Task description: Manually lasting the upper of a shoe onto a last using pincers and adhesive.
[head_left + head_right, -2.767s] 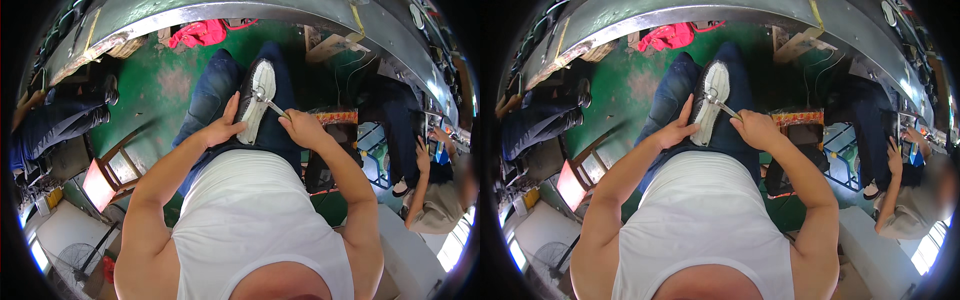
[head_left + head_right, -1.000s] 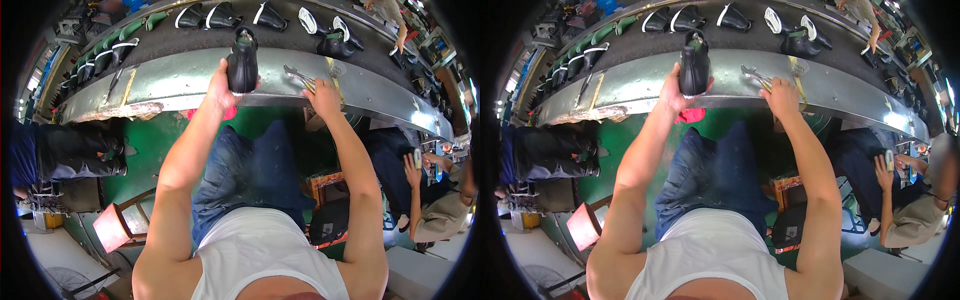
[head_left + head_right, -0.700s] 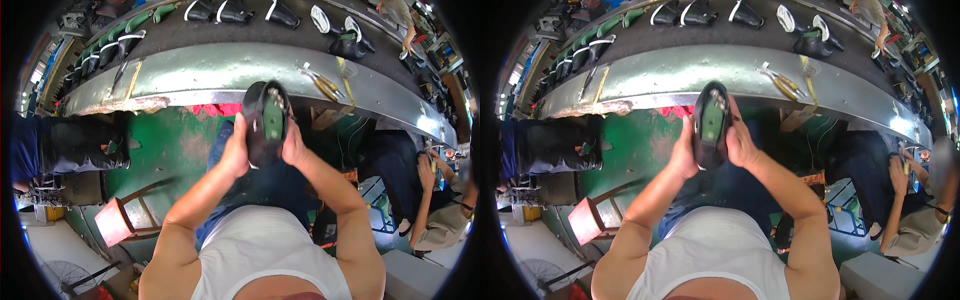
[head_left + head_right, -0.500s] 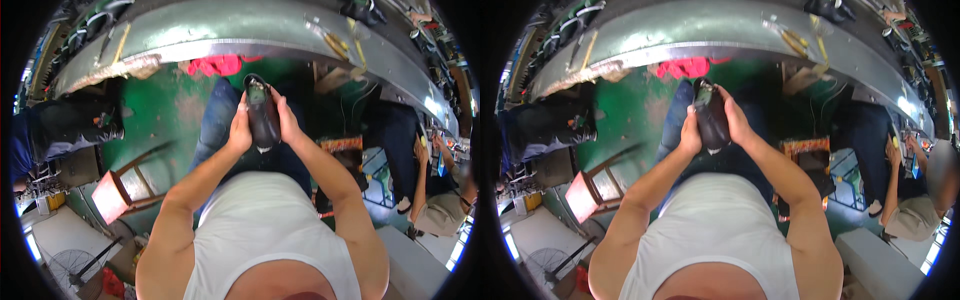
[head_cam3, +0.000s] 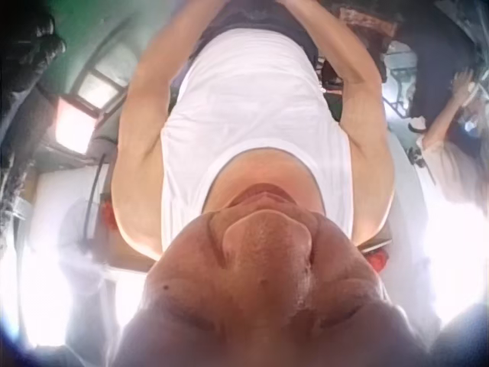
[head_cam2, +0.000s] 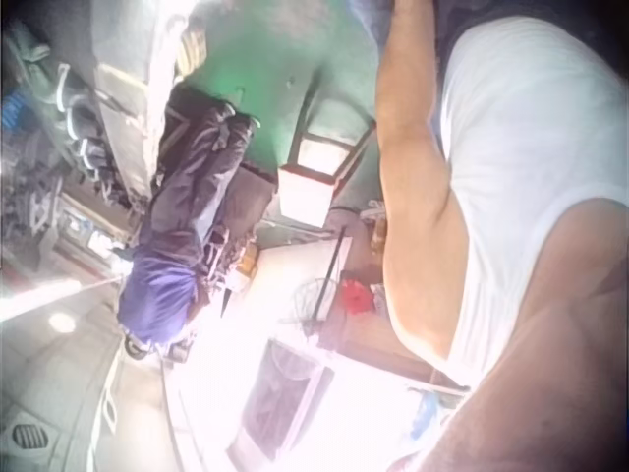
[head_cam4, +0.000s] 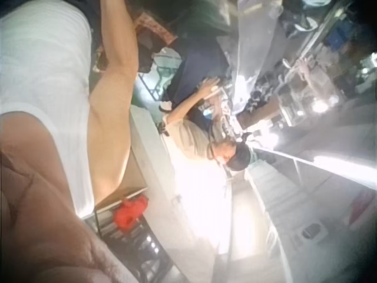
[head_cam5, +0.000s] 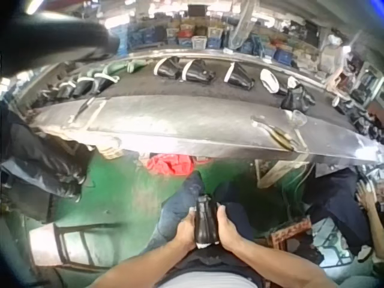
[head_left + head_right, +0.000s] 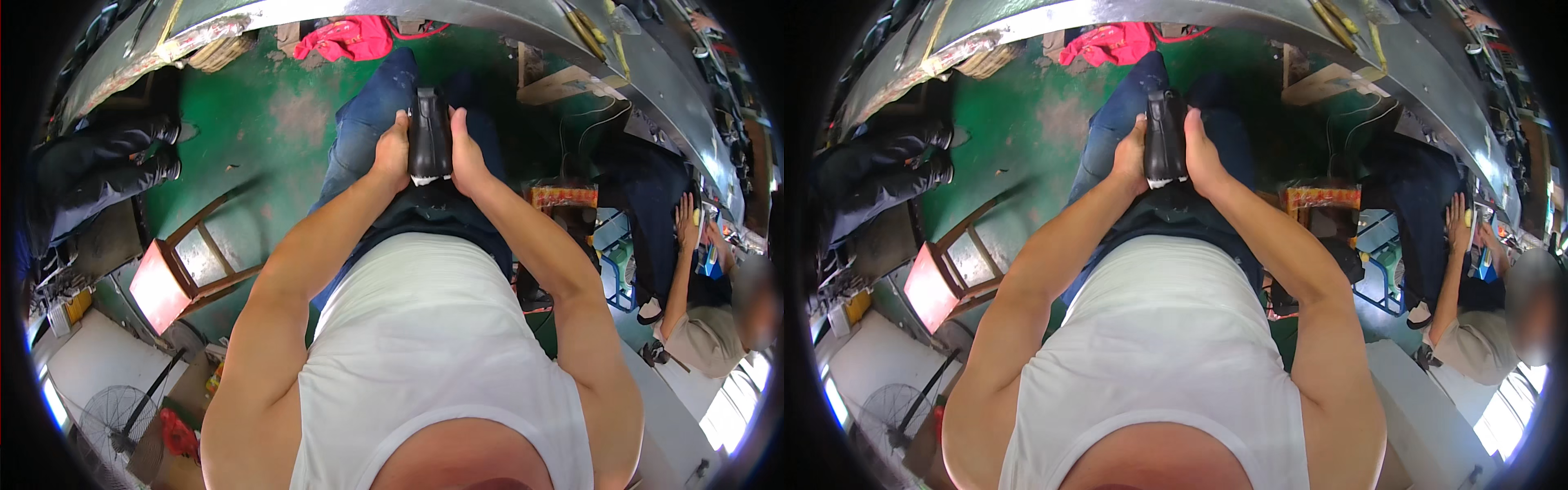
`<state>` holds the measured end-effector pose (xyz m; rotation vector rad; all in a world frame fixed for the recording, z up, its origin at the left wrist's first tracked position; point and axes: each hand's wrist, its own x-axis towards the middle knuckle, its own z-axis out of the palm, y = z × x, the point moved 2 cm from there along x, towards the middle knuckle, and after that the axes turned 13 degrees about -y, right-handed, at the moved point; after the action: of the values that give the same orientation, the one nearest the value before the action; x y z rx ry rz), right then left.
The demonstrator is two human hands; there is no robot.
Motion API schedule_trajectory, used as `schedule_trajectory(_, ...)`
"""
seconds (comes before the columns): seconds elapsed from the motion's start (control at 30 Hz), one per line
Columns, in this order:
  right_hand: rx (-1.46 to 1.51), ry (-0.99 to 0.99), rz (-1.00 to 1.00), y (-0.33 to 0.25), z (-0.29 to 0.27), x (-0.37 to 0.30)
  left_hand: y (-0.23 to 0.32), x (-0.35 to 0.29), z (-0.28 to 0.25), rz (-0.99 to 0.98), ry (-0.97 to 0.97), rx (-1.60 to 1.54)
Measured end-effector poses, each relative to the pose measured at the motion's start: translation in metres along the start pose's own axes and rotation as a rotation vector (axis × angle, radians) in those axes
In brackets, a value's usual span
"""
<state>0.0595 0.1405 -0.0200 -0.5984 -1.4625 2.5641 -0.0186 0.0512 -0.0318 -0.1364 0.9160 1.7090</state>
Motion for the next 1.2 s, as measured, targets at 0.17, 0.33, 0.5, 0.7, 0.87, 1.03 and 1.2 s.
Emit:
schedule_trajectory(0.17, -0.935, -0.316, 0.021, -0.04, -0.006, -0.031, 0.003, -0.001, -0.001, -0.002, -0.003, 0.129)
schedule_trajectory(0.33, -1.366, -0.422, 0.018, -0.056, 0.003, -0.029, 0.001, 0.002, -0.004, -0.014, -0.047, 0.112)
schedule_trajectory(0.5, -1.484, -0.405, 0.008, -0.059, 0.01, -0.022, 0.005, 0.0, -0.004, -0.009, -0.049, 0.112)
schedule_trajectory(0.7, -1.371, -0.435, 0.055, -0.067, 0.018, -0.026, 0.001, -0.002, -0.008, 0.066, -0.005, 0.082)
schedule_trajectory(0.87, -0.546, -0.154, 0.233, -0.035, -0.004, -0.023, -0.022, -0.015, -0.001, 0.131, -0.02, 0.273)
schedule_trajectory(1.03, -0.205, -0.221, 0.209, -0.073, -0.02, -0.043, 0.016, -0.03, 0.013, 0.168, -0.139, 0.659)
schedule_trajectory(1.2, 0.351, -0.143, -0.094, -0.188, -0.016, -0.079, 0.169, -0.027, 0.054, 0.876, 0.009, 1.222)
